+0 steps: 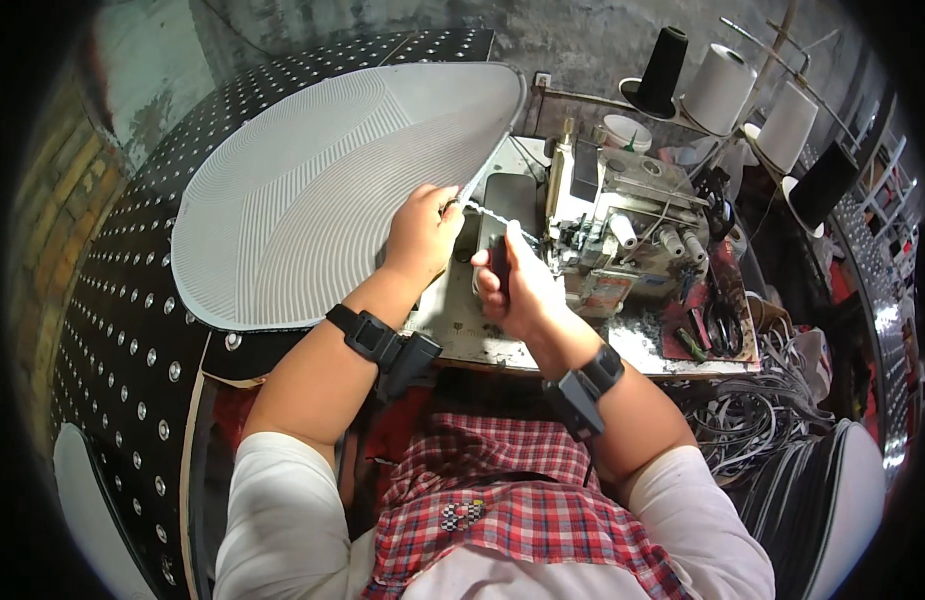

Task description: The person picks up a fabric disc and sews a border around its perimeter using a sewing machine. They then use a screwdriver to adjust the machine's internal components before resuming the sewing and setting the finished disc aside.

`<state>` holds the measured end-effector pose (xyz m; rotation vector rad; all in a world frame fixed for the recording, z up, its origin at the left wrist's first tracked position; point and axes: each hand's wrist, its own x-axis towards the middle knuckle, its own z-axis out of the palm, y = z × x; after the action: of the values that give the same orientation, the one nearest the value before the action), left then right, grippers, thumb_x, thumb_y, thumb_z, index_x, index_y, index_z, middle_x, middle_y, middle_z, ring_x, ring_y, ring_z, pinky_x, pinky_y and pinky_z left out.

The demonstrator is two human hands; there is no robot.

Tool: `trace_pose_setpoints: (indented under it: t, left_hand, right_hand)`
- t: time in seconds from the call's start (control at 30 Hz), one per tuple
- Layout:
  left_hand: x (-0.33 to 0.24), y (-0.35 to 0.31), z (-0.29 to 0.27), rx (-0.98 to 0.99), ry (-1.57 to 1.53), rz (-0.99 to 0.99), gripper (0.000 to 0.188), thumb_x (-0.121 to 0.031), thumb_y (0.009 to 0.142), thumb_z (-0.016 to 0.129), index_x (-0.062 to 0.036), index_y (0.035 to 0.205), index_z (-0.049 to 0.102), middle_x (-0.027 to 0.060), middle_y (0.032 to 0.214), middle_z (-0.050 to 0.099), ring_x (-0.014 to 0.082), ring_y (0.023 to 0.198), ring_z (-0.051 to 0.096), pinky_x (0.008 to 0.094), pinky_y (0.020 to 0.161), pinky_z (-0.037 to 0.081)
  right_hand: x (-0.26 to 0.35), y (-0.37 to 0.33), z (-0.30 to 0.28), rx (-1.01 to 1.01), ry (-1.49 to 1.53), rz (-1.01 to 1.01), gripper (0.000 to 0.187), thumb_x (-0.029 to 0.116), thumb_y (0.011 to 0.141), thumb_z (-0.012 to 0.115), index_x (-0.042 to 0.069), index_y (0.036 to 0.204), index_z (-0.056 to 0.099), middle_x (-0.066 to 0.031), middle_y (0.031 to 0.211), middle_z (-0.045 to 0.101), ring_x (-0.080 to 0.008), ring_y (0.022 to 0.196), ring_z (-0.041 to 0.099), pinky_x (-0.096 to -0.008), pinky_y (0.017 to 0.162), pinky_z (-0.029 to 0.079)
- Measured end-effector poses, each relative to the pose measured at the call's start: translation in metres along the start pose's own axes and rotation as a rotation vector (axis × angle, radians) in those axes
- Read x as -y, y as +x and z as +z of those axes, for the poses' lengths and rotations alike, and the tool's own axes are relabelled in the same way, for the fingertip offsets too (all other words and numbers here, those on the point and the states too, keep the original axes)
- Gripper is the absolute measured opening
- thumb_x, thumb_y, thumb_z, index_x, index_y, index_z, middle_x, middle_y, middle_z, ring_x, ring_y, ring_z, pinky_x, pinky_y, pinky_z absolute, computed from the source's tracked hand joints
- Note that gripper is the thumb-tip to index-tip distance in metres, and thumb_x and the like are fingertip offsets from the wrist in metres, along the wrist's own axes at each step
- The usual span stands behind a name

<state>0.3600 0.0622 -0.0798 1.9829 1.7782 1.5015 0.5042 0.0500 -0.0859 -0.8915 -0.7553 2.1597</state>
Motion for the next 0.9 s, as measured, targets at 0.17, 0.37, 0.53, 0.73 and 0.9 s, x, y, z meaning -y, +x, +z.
trace_pose_setpoints:
  t: [0.17, 0.37, 0.53, 0.73, 0.9]
  left_hand:
    - [0.003, 0.002, 0.0, -0.056, -0.03, 0.079, 0.021, -0.009, 0.073, 0.056, -0.0013, 0.093, 0.059, 0.0111, 0.081, 0.055, 0.0245, 0.068, 0.054, 0.0312, 0.062, 0.044]
    - [0.0, 0.003, -0.003, -0.029, -0.01, 0.067, 0.022, -0.008, 0.073, 0.056, -0.0012, 0.094, 0.059, 0.0104, 0.081, 0.054, 0.0238, 0.068, 0.054, 0.0305, 0.062, 0.044]
    - [0.002, 0.002, -0.001, 0.014, -0.024, 0.042, 0.024, -0.006, 0.075, 0.053, 0.0014, 0.097, 0.058, 0.0093, 0.08, 0.053, 0.0179, 0.068, 0.054, 0.0256, 0.064, 0.044]
    - [0.001, 0.002, -0.002, -0.013, -0.008, 0.077, 0.023, -0.007, 0.073, 0.056, -0.0008, 0.095, 0.058, 0.01, 0.081, 0.054, 0.0233, 0.066, 0.054, 0.0305, 0.062, 0.044]
    - [0.0, 0.001, -0.003, -0.023, -0.035, 0.045, 0.023, -0.006, 0.072, 0.055, -0.0002, 0.095, 0.058, 0.0105, 0.082, 0.054, 0.0228, 0.066, 0.055, 0.0296, 0.062, 0.044]
  right_hand:
    - [0.003, 0.02, 0.019, -0.008, 0.169, -0.013, 0.046, 0.049, 0.087, 0.029, 0.012, 0.062, 0.041, 0.0033, 0.043, 0.031, -0.0101, 0.034, 0.023, -0.0245, 0.034, 0.02]
    - [-0.003, 0.032, 0.028, -0.051, 0.32, -0.098, 0.038, 0.042, 0.085, 0.029, 0.013, 0.064, 0.04, 0.003, 0.044, 0.031, -0.0094, 0.035, 0.023, -0.0246, 0.034, 0.018]
    - [-0.006, 0.036, 0.028, -0.04, 0.366, -0.078, 0.036, 0.04, 0.085, 0.028, 0.013, 0.065, 0.04, 0.003, 0.045, 0.031, -0.0093, 0.035, 0.023, -0.0246, 0.034, 0.018]
    - [-0.005, 0.036, 0.029, -0.004, 0.392, -0.095, 0.035, 0.039, 0.085, 0.028, 0.013, 0.065, 0.04, 0.0031, 0.044, 0.031, -0.0092, 0.035, 0.023, -0.024, 0.033, 0.019]
    - [-0.006, 0.034, 0.03, 0.063, 0.397, -0.079, 0.034, 0.037, 0.085, 0.028, 0.014, 0.064, 0.039, 0.0034, 0.044, 0.03, -0.009, 0.035, 0.023, -0.0239, 0.033, 0.019]
